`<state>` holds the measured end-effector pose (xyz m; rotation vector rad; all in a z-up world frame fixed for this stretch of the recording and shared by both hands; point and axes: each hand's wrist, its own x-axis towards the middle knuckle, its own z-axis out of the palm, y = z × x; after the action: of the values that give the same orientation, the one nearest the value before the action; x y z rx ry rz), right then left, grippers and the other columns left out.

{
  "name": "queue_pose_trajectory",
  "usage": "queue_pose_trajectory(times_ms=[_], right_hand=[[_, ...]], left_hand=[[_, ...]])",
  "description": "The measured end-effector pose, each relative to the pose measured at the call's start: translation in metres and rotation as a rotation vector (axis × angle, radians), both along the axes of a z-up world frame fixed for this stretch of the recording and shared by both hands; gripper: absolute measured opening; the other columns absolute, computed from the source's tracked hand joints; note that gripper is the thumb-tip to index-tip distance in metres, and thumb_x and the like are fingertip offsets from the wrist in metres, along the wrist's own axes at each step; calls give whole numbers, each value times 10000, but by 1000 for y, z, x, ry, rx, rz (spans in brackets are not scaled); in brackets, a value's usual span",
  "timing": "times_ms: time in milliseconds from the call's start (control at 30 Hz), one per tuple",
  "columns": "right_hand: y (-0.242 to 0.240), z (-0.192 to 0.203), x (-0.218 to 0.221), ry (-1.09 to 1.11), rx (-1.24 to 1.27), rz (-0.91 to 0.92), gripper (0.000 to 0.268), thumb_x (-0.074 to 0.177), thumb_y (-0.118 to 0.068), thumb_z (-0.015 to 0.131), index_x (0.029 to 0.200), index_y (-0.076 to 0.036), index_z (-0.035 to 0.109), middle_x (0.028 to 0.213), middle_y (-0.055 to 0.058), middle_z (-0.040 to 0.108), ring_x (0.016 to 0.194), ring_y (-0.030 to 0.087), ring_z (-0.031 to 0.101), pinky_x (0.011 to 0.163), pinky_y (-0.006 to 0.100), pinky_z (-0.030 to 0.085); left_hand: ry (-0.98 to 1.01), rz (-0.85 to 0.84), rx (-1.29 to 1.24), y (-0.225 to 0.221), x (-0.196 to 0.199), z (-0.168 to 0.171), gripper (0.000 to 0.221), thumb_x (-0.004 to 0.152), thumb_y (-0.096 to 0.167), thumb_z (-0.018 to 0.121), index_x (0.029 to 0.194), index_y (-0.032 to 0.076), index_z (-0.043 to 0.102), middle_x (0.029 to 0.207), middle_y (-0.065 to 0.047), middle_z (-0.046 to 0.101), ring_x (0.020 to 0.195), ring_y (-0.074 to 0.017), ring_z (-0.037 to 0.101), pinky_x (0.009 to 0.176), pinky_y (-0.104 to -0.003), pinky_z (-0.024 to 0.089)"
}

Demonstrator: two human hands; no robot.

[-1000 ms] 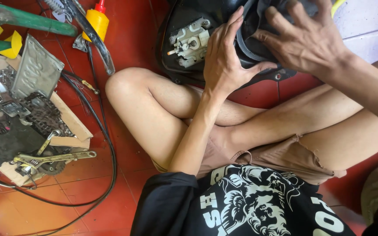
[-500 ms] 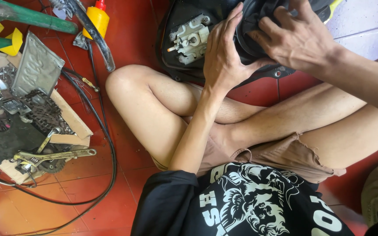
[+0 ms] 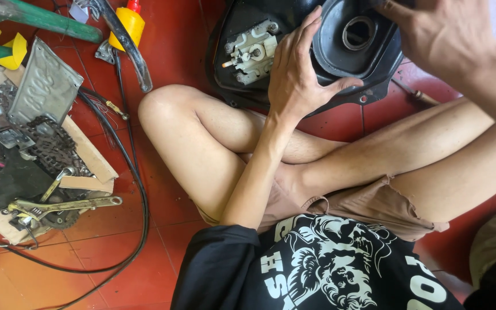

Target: Cleaning and prepping a motorcycle fuel tank using a brush and cloth in a workshop.

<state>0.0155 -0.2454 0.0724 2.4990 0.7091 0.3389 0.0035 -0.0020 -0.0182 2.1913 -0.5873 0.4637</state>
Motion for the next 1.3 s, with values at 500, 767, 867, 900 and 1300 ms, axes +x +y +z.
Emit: queue_pose_trajectory(times_ms=[500,767,867,900,1300], right_hand=[[8,10,-15,107,64,-94,350,1187,-274,541,1449,-384,744,932,-118,686,574,93,563,574,259,430],[1,24,-44,373,147,23,352,968,-266,641,1295,-325,757,1065,-121,776,744,77,730,844,213,622],[-24,5,-48,73,-96,-96,487,1073,-311,548,1481,-513,722,1175,-214,777,638,-50,621,955,186,506],[-29,8,-44,71,-97,-94,487,1073,-311,548,1481,-513,722,1175,-214,777,638,-50,621,955,186,506],[12,-6,-25,66,425,-34,451,994,-124,692,1414,-204,837,984,1,680,678,191,581,747,297,485]], left_hand=[[10,1,-4,0,-3,1,1274,738,699,1022,1546,74,261,1611,-89,442,1455,-260,615,1296,-428,495],[0,13,-7,-2,0,0,1261,742,740,994,1535,68,279,1596,-87,445,1411,-278,643,1269,-449,525],[-18,15,9,-2,0,-3,1251,765,787,948,1541,73,276,1602,-84,439,1419,-276,640,1269,-454,523],[-19,17,8,-2,1,-4,1251,765,787,948,1541,73,276,1602,-84,439,1419,-276,640,1269,-454,523],[-24,3,7,-2,1,1,1227,750,765,937,1528,64,298,1584,-99,459,1394,-293,642,1243,-458,515]])
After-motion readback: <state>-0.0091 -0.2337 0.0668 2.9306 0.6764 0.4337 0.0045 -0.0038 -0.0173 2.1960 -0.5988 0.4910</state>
